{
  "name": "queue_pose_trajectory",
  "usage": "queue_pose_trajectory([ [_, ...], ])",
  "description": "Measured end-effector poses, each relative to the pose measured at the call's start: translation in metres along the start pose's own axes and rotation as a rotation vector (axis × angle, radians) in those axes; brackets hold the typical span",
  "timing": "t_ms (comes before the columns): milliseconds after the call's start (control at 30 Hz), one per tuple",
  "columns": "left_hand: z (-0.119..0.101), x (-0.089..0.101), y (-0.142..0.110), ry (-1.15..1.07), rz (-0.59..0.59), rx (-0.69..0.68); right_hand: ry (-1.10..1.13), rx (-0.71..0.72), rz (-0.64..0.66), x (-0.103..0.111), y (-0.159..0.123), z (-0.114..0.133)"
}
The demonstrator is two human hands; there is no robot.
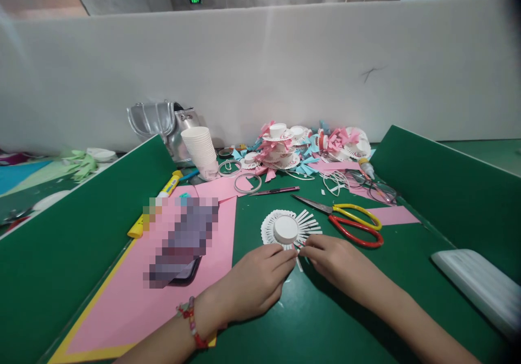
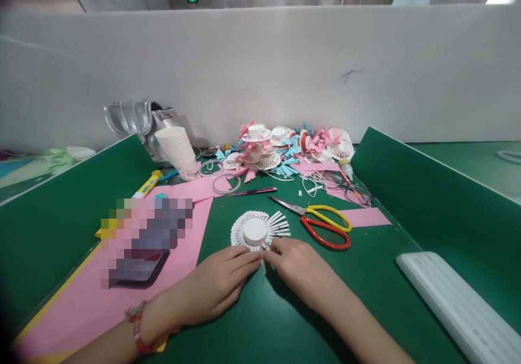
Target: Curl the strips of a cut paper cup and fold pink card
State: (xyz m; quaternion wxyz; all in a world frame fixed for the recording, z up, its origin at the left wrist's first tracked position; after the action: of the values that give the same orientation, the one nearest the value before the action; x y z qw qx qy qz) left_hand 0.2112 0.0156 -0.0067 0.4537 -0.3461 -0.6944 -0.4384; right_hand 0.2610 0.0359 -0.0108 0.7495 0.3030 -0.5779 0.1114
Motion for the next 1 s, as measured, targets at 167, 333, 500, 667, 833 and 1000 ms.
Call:
queue_pose_trajectory([
  [167, 0.000, 0.001, -0.001, 0.004, 0.005, -0.008, 0.266, -0.266, -0.117, 0.005, -0.002, -0.023],
  [333, -0.001, 0.000, -0.001, 0.009, 0.016, -0.011, 0.278, -0.359, -0.165, 0.006, -0.007, -0.030],
  [500, -0.001, 0.001, 0.000, 0.017, 0.018, -0.002, 0.220, -0.284, -0.209, 0.017, -0.006, -0.021],
  [667, -0.001, 0.000, -0.001, 0.008, 0.037, 0.001, 0.201, -0.200, -0.171, 0.017, -0.004, -0.012],
  [833, 0.002, -0.003, -0.002, -0.021, 0.059, 0.017, 0.184, -0.168, -0.136, 0.012, -0.004, -0.009],
  [1000, 0.005, -0.004, -0.004, -0.074, 0.061, 0.041, 0.205, -0.162, -0.123, 0.010, -0.004, -0.008],
])
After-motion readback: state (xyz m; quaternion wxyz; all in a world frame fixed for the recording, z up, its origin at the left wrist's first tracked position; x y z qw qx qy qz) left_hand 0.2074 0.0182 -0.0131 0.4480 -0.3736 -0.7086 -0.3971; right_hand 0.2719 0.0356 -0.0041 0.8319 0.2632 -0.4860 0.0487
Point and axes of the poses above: each hand's wrist, its own y-axis towards the middle knuckle, its own x-axis out of the back of the hand, z = x × y, the point moved 10 cm from there along y, towards the middle knuckle, and after that the axes turned 9 degrees about -z, right-handed, at the moved point
